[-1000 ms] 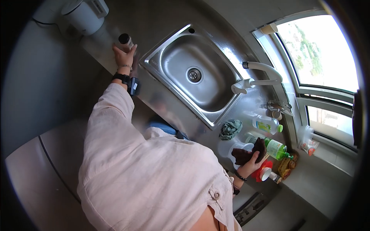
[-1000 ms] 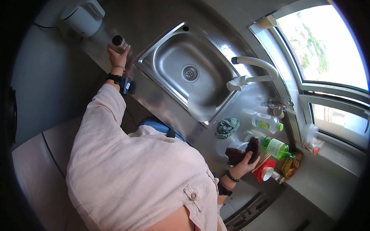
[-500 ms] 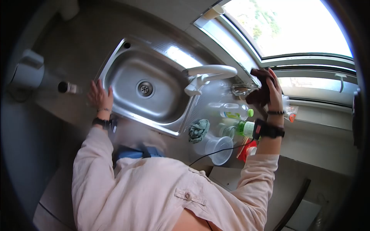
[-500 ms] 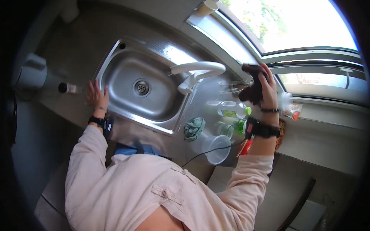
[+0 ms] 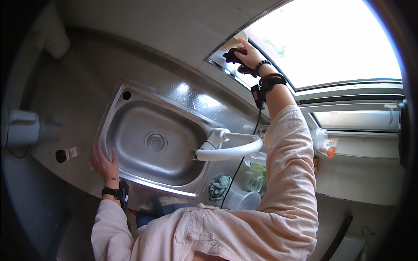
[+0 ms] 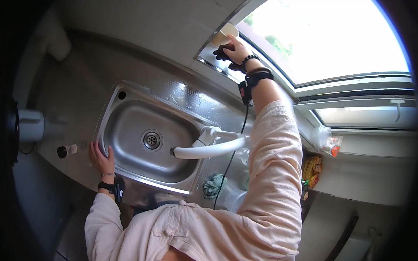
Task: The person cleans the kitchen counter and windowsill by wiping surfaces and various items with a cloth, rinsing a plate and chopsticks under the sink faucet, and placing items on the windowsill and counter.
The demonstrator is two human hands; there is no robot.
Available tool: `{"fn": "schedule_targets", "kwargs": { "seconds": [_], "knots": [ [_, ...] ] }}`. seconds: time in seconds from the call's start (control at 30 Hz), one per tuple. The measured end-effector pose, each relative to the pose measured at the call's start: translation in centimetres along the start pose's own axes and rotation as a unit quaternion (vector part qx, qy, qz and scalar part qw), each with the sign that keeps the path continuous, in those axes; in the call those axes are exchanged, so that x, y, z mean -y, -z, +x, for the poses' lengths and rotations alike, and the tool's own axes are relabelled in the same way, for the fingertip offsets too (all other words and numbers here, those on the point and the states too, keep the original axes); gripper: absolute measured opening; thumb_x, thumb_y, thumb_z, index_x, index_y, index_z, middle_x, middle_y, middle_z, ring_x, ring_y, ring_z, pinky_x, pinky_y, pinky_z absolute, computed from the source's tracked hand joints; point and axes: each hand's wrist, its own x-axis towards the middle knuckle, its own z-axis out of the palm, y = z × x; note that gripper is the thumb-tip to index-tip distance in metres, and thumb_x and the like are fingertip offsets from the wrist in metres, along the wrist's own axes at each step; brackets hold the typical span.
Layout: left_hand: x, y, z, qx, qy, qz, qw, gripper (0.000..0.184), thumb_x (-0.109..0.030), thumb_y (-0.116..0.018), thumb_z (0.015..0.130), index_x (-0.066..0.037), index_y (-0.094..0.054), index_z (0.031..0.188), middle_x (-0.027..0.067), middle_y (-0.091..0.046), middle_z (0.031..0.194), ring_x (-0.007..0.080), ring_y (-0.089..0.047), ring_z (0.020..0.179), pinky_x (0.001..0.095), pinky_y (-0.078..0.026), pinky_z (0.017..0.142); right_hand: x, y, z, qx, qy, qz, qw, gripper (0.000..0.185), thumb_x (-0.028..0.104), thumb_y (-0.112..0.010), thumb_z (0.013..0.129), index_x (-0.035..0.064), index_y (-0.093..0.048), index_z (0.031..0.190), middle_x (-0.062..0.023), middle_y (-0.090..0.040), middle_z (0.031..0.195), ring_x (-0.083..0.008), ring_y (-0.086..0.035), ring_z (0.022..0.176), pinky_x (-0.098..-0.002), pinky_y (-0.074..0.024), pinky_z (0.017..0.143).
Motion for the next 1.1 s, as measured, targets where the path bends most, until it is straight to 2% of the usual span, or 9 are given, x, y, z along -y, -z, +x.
{"fn": "schedule_targets", "kwargs": {
  "seconds": [0.07, 0.17, 0.37, 0.53, 0.73, 0.77, 0.9, 1.0, 1.1],
  "knots": [
    [0.1, 0.0, 0.1, -0.010, 0.000, -0.023, 1.000, 0.056, -0.038, -0.059, 0.078, -0.008, -0.043, 0.122, 0.0172, -0.041, 0.128, 0.0338, -0.039, 0.118, 0.0493, -0.028, 0.099, -0.1, -0.5, -0.7, -0.111, -0.019, -0.041, 0.993, 0.036, 0.021, -0.061, 0.076, 0.0096, -0.054, 0.109, -0.0124, -0.062, 0.099, -0.0277, -0.059, 0.093, -0.0352, -0.0462, 0.081],
    [-0.1, 0.1, 0.1, 0.001, 0.000, 0.001, 1.000, 0.054, -0.038, -0.059, 0.077, -0.008, -0.044, 0.120, 0.0170, -0.041, 0.127, 0.0341, -0.040, 0.116, 0.0489, -0.029, 0.097, 1.0, -0.1, -5.1, -0.200, 0.094, -0.152, 0.963, 0.022, 0.017, -0.062, 0.073, 0.0096, -0.059, 0.094, -0.0098, -0.063, 0.088, -0.0278, -0.061, 0.080, -0.0363, -0.0486, 0.070],
    [-0.8, 0.7, 0.3, 0.035, 0.009, 0.028, 0.999, 0.053, -0.037, -0.061, 0.076, -0.006, -0.046, 0.117, 0.0164, -0.041, 0.127, 0.0347, -0.039, 0.116, 0.0480, -0.030, 0.096, 2.4, -1.1, -12.4, -0.079, 0.172, -0.098, 0.977, 0.024, 0.004, -0.062, 0.071, 0.0062, -0.058, 0.095, -0.0106, -0.061, 0.089, -0.0292, -0.061, 0.076, -0.0342, -0.0497, 0.066],
    [-0.9, 0.6, 0.4, 0.043, -0.010, 0.031, 0.999, 0.054, -0.038, -0.061, 0.077, -0.007, -0.046, 0.118, 0.0164, -0.040, 0.128, 0.0349, -0.039, 0.117, 0.0475, -0.030, 0.096, 0.2, -4.6, -15.9, 0.032, 0.149, -0.117, 0.981, 0.026, 0.008, -0.060, 0.072, 0.0096, -0.057, 0.098, -0.0073, -0.062, 0.091, -0.0275, -0.061, 0.074, -0.0342, -0.0506, 0.064],
    [-0.7, 0.4, 0.3, 0.033, -0.017, 0.026, 0.999, 0.052, -0.035, -0.061, 0.078, -0.007, -0.046, 0.119, 0.0184, -0.038, 0.130, 0.0354, -0.037, 0.119, 0.0463, -0.029, 0.098, -3.8, -8.4, -17.9, 0.060, 0.073, -0.111, 0.989, 0.028, 0.010, -0.060, 0.072, 0.0109, -0.057, 0.099, -0.0075, -0.061, 0.095, -0.0267, -0.060, 0.080, -0.0350, -0.0497, 0.068],
    [-0.7, 0.4, 0.3, 0.038, -0.013, 0.028, 0.999, 0.052, -0.035, -0.061, 0.078, -0.007, -0.045, 0.120, 0.0186, -0.038, 0.130, 0.0356, -0.037, 0.119, 0.0462, -0.028, 0.098, -4.6, -9.0, -18.1, 0.063, 0.077, -0.119, 0.988, 0.037, 0.014, -0.060, 0.074, 0.0142, -0.054, 0.111, -0.0089, -0.061, 0.098, -0.0267, -0.061, 0.083, -0.0353, -0.0500, 0.069],
    [-0.6, 0.3, 0.4, 0.038, -0.016, 0.027, 0.999, 0.054, -0.037, -0.062, 0.077, -0.009, -0.045, 0.121, 0.0157, -0.038, 0.130, 0.0335, -0.037, 0.119, 0.0468, -0.029, 0.098, -3.8, -7.3, -19.2, 0.060, 0.044, -0.059, 0.995, 0.055, 0.015, -0.063, 0.074, 0.0186, -0.043, 0.125, -0.0121, -0.060, 0.100, -0.0298, -0.060, 0.084, -0.0368, -0.0502, 0.069],
    [-0.7, 0.4, 0.5, 0.040, -0.023, 0.025, 0.999, 0.055, -0.036, -0.062, 0.077, -0.010, -0.045, 0.122, 0.0164, -0.037, 0.131, 0.0341, -0.037, 0.119, 0.0465, -0.029, 0.098, -4.3, -3.5, -20.2, -0.028, -0.010, 0.115, 0.993, 0.031, 0.012, -0.064, 0.074, 0.0071, -0.058, 0.104, -0.0124, -0.064, 0.085, -0.0222, -0.064, 0.077, -0.0298, -0.0506, 0.069],
    [-0.6, 0.2, 0.2, 0.051, -0.013, 0.027, 0.998, 0.054, -0.034, -0.062, 0.077, -0.008, -0.045, 0.121, 0.0185, -0.036, 0.131, 0.0360, -0.037, 0.119, 0.0469, -0.029, 0.098, -8.2, -0.8, -19.7, -0.293, -0.148, 0.133, 0.935, 0.022, 0.013, -0.064, 0.077, 0.0024, -0.061, 0.095, -0.0104, -0.065, 0.083, -0.0166, -0.063, 0.073, -0.0275, -0.0495, 0.068]
  ]
}}
